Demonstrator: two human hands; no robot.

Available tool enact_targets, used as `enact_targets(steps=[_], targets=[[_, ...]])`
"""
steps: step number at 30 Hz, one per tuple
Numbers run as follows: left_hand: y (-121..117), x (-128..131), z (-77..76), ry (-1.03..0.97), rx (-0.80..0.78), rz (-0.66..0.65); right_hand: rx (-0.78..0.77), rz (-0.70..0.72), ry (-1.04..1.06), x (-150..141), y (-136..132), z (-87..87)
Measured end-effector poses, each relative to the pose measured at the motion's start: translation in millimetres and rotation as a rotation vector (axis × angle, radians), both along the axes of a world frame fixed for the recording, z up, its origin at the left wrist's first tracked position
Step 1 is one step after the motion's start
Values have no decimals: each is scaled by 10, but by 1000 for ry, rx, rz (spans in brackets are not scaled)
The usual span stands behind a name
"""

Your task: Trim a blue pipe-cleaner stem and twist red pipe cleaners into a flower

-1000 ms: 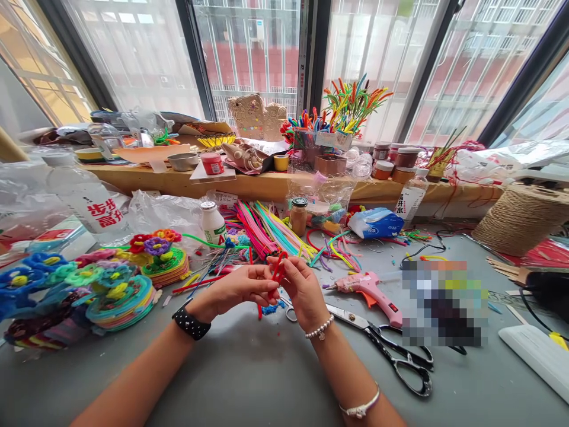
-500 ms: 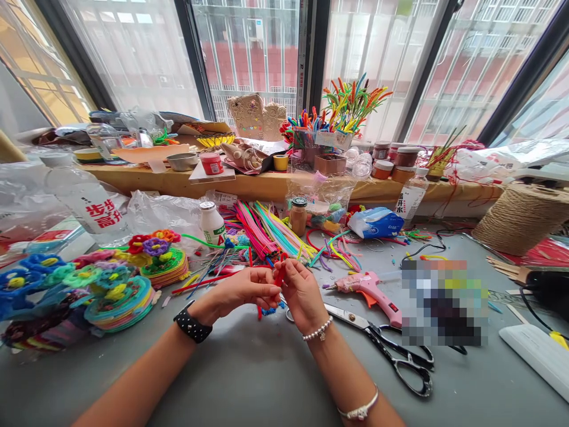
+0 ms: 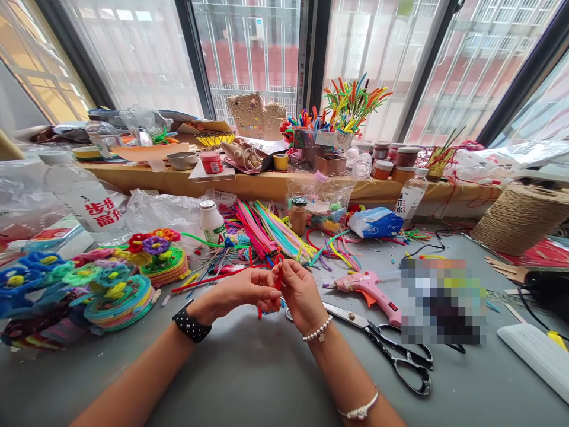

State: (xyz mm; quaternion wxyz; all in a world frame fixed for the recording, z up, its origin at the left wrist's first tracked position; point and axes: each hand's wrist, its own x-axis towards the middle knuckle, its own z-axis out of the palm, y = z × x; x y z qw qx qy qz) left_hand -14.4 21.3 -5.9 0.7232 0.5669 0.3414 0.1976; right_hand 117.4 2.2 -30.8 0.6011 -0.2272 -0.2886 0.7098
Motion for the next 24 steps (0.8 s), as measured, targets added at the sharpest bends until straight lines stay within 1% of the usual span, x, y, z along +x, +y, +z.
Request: enact_targets(steps=[4, 9, 13, 17, 21, 24], targets=[[5, -14, -2, 45, 77, -30, -26, 2, 11, 16, -1, 11], [-3, -15, 24, 124, 156, -98, -97, 30, 103, 61, -3, 32], [-23, 0, 37, 142, 195, -112, -152, 31, 65, 50, 10, 12], [-34, 8, 27, 118, 168, -83, -158, 1, 48, 70, 19, 2], [-45, 18, 39, 116, 66, -91, -115, 114, 17, 150, 21, 15], [-48, 22, 48, 81, 12, -94, -74, 145, 36, 178, 19, 8]])
